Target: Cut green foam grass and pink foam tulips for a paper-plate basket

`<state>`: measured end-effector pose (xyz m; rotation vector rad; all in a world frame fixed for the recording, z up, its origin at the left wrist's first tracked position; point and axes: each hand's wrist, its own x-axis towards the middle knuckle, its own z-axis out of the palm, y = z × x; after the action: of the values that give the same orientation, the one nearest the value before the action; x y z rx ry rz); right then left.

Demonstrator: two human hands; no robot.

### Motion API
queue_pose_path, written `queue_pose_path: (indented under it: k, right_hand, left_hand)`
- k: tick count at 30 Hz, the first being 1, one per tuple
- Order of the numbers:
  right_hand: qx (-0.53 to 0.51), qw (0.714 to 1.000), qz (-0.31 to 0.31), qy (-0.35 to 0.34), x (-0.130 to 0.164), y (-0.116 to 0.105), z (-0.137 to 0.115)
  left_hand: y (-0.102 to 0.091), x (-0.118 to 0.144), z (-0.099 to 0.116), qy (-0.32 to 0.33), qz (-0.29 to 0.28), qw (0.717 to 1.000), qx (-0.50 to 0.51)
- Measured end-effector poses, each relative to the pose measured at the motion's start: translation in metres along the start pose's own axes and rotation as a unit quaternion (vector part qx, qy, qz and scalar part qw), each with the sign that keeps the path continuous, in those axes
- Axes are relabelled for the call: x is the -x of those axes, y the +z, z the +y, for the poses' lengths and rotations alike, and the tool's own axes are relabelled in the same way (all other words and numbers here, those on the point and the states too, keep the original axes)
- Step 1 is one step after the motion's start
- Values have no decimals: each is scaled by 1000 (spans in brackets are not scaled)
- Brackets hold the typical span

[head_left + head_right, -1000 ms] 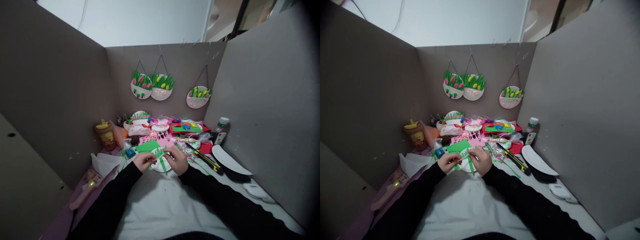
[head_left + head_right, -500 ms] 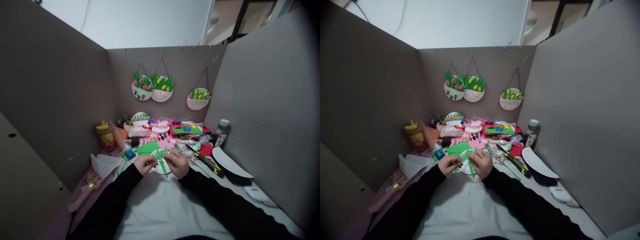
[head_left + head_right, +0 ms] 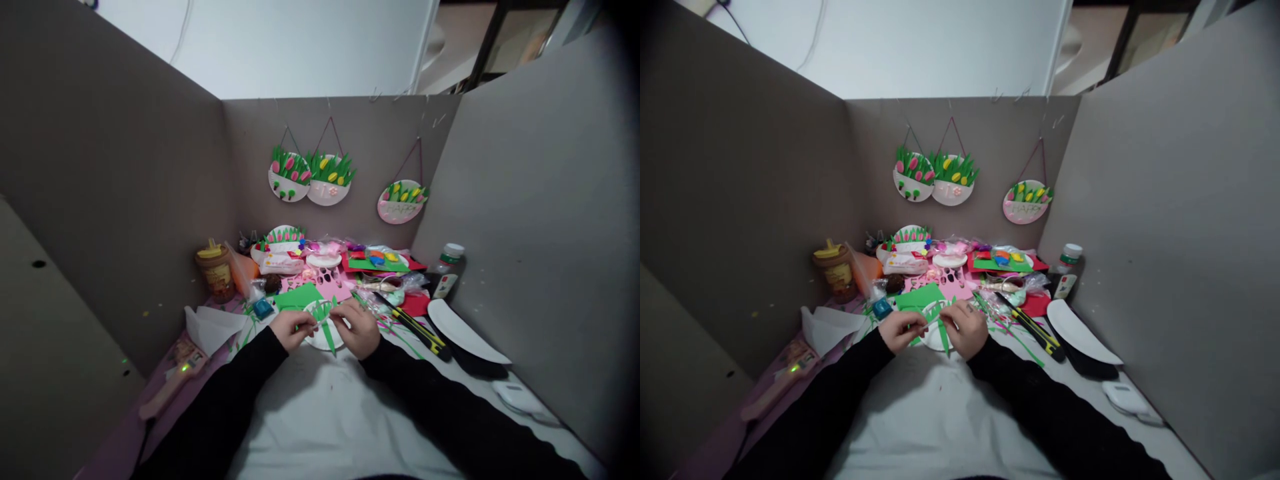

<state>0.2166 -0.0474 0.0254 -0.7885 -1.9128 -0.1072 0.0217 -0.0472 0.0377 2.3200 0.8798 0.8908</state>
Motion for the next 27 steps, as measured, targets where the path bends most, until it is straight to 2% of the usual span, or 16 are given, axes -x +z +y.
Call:
queue_pose_path:
  k: [10,17,20,27]
  right_hand:
    - [-59,997,-34,41,-2,5,5]
    - [-70,992,-5,101,-5,4,2]
    - [-82,994,-24,73,-5,3,4]
    - [-53,998,-5,24,-1,3,4]
  left_hand:
    - [0,0,-3,6,-4,998,-64]
    - [1,1,0,-1,10,998,-67]
    - [1,0,1,-4,13,998,-65]
    - [3,0,9,-34,16,998,-54]
